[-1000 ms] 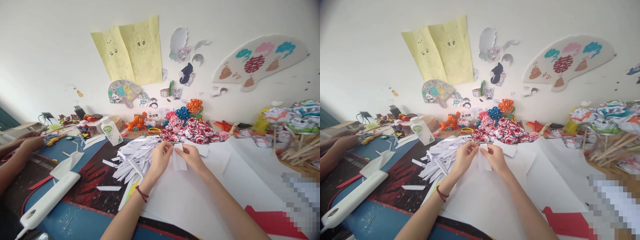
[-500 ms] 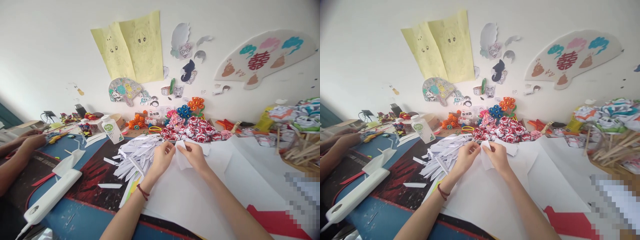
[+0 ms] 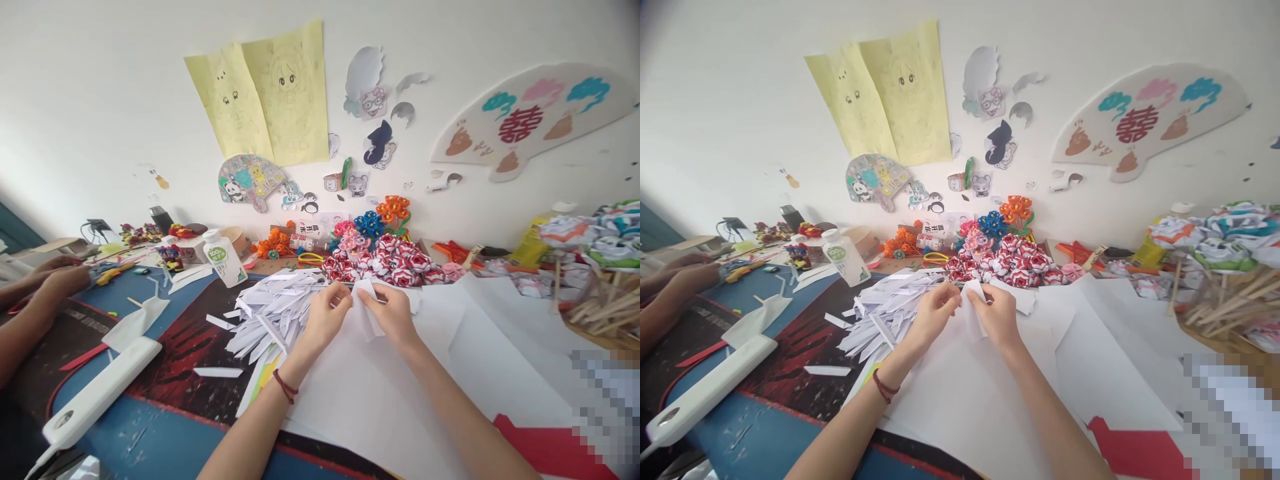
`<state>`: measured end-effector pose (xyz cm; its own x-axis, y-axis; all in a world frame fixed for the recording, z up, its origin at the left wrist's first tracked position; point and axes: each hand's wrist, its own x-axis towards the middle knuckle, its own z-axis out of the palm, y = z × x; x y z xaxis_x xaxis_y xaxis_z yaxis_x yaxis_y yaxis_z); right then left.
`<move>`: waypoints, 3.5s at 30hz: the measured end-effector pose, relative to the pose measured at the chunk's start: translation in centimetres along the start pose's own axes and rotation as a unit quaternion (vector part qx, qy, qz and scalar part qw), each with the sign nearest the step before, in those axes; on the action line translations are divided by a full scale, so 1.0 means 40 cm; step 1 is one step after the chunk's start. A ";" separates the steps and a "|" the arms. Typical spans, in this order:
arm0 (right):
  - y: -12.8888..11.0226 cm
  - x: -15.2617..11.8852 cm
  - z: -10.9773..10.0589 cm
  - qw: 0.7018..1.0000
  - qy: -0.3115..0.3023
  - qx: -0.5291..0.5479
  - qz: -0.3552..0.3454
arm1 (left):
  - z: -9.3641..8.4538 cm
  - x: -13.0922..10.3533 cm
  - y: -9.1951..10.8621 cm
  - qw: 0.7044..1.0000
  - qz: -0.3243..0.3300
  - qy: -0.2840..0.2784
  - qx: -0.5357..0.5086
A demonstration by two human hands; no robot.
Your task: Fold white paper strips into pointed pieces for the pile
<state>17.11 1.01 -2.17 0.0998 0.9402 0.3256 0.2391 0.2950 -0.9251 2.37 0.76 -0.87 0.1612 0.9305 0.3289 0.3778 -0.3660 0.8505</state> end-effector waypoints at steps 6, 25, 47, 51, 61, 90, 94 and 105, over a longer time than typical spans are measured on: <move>0.001 -0.003 0.003 1.000 0.006 0.000 -0.002 | -0.004 -0.002 0.009 1.000 -0.002 0.003 -0.002; 0.007 0.008 0.002 0.989 -0.147 -0.003 0.000 | -0.018 -0.006 0.019 0.996 0.026 0.083 0.035; -0.021 -0.002 -0.006 0.937 -0.260 0.178 0.149 | -0.004 -0.011 0.016 0.978 -0.058 0.116 -0.161; 0.003 0.006 -0.004 0.948 -0.220 0.186 0.136 | 0.006 -0.013 0.008 0.992 -0.051 0.093 -0.075; -0.013 0.003 -0.010 0.956 -0.170 0.197 0.131 | 0.006 -0.018 0.016 0.995 -0.059 0.080 -0.023; 0.017 0.019 -0.019 0.992 -0.102 0.041 0.054 | -0.047 -0.020 0.037 0.953 0.124 0.014 0.274; 0.021 0.022 -0.019 0.993 -0.105 0.033 0.050 | -0.070 -0.013 0.030 0.870 0.246 -0.053 0.423; 0.025 0.022 -0.025 0.991 -0.125 0.031 0.040 | -0.088 -0.011 0.008 0.834 0.313 -0.050 0.451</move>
<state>18.40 1.98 -2.59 -0.1274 0.9715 0.1997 0.1797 0.2207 -0.9587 -0.80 0.29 0.70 0.6427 0.5647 0.5177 0.7166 -0.6822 -0.1455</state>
